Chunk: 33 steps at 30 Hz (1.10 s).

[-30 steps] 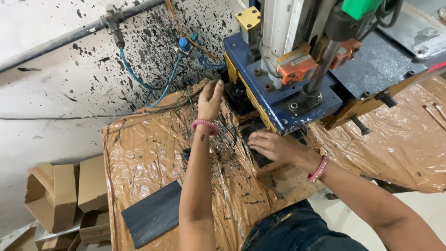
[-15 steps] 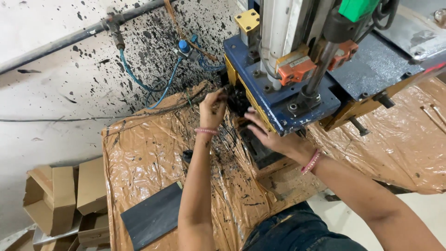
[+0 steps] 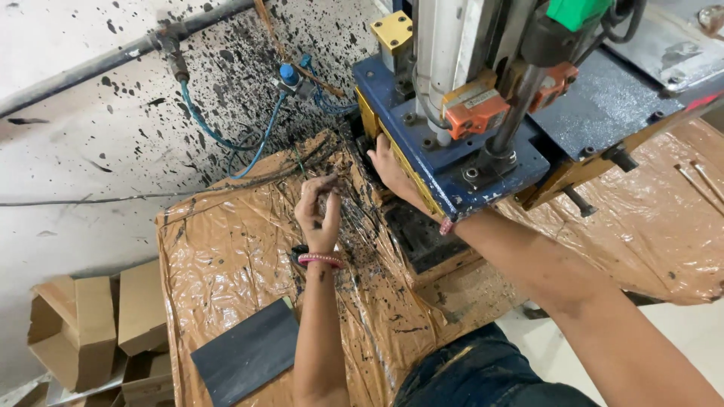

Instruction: The recorder is operating a machine to manufacture rubber stamps, involving applying ink or resin and removing small pieces of debris.

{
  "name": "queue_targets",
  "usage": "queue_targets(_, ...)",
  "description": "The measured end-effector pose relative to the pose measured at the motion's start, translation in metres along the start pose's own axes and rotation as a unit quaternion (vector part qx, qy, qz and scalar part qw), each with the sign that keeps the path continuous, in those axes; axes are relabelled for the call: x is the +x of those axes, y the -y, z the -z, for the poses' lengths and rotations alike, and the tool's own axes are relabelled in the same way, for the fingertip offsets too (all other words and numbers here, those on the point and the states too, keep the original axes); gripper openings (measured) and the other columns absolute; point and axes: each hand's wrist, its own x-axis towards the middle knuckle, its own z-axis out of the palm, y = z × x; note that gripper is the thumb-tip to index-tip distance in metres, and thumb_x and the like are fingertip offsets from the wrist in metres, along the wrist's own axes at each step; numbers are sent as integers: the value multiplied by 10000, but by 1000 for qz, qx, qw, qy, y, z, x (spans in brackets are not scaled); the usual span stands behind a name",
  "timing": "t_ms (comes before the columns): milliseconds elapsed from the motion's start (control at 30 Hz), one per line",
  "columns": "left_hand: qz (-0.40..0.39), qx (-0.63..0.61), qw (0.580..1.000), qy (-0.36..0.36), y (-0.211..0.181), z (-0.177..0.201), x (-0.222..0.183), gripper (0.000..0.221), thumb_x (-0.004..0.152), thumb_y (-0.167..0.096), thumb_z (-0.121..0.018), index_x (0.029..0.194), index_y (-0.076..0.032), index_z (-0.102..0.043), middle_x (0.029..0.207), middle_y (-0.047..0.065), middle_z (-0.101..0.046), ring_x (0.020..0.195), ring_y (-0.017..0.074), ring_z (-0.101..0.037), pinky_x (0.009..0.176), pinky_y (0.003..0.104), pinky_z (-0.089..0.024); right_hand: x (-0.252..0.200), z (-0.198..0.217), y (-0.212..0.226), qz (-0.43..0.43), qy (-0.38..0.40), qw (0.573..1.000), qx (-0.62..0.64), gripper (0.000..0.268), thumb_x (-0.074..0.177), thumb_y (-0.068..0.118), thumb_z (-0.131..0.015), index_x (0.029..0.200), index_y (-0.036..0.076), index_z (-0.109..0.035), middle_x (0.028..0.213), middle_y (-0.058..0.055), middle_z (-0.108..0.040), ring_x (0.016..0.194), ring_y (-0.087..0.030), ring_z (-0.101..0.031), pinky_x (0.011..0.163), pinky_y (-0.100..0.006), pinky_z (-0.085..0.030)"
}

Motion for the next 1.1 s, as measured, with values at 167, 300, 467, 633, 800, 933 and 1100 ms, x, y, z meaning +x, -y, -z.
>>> queue_targets(167, 9, -43, 999, -29, -9, -1, -28, 251, 905, 59, -601, 1131, 12, -700, 1103, 83, -684, 1024, 186, -635, 906, 297, -515, 11, -49, 55, -40, 254, 960, 114, 324, 1103, 243, -443, 1361, 135, -607, 1120, -181, -677, 996, -352, -639, 863, -534, -533)
queue_targets(300, 82, -72, 993, -34, -7, 2, -43, 246, 903, 71, -592, 1118, 17, -697, 1113, 81, -656, 946, 161, -607, 812, 266, -477, 1, -41, 54, 48, 267, 961, 56, 446, 932, 263, -489, 1363, 160, -538, 1033, -167, -684, 927, -314, -635, 780, -498, -542)
queue_targets(467, 76, -152, 980, -106, -5, -4, -53, 226, 959, 67, -546, 1136, 42, -683, 1113, 77, -648, 970, 140, -648, 858, 256, -541, -12, -30, 38, -213, 38, 965, 149, 361, 1124, 380, -562, 1176, 43, -681, 1080, -156, -674, 1066, -372, -623, 980, -488, -501)
queue_targets(633, 93, -201, 958, -179, -5, -19, -66, 181, 977, 17, -590, 1135, 43, -673, 1109, 85, -656, 969, 148, -651, 871, 276, -550, 10, 15, -4, -324, 153, 817, 452, 351, 1044, 396, -589, 1249, 125, -680, 1121, -168, -696, 1070, -354, -639, 959, -485, -507)
queue_targets(800, 47, -178, 971, -150, -12, -24, -78, 200, 981, -65, -614, 1139, 20, -702, 1079, 118, -739, 945, 185, -701, 842, 299, -588, -69, 32, -1, -286, -52, 387, 875, 542, 1166, 433, -424, 1538, 39, -431, 1599, -151, -470, 1452, -267, -496, 1229, -400, -411)
queue_targets(933, 210, -55, 968, -125, 2, 10, -132, 298, 1067, -115, -577, 1321, 40, -583, 1151, 138, -697, 875, 163, -631, 747, 284, -513, -198, 73, -33, -435, 91, 453, 773, 372, 1080, 298, -609, 1335, 29, -635, 1171, -192, -618, 942, -248, -562, 792, -354, -464)
queue_targets(1100, 238, 37, 966, -94, 127, 72, -279, 317, 1084, -141, -611, 1345, 39, -590, 1126, 141, -704, 960, 182, -681, 850, 309, -563, -308, 21, -76, -716, -175, 108, 667, 304, 1068, 201, -630, 1269, -26, -646, 949, -84, -628, 708, -100, -515, 557, -242, -395)
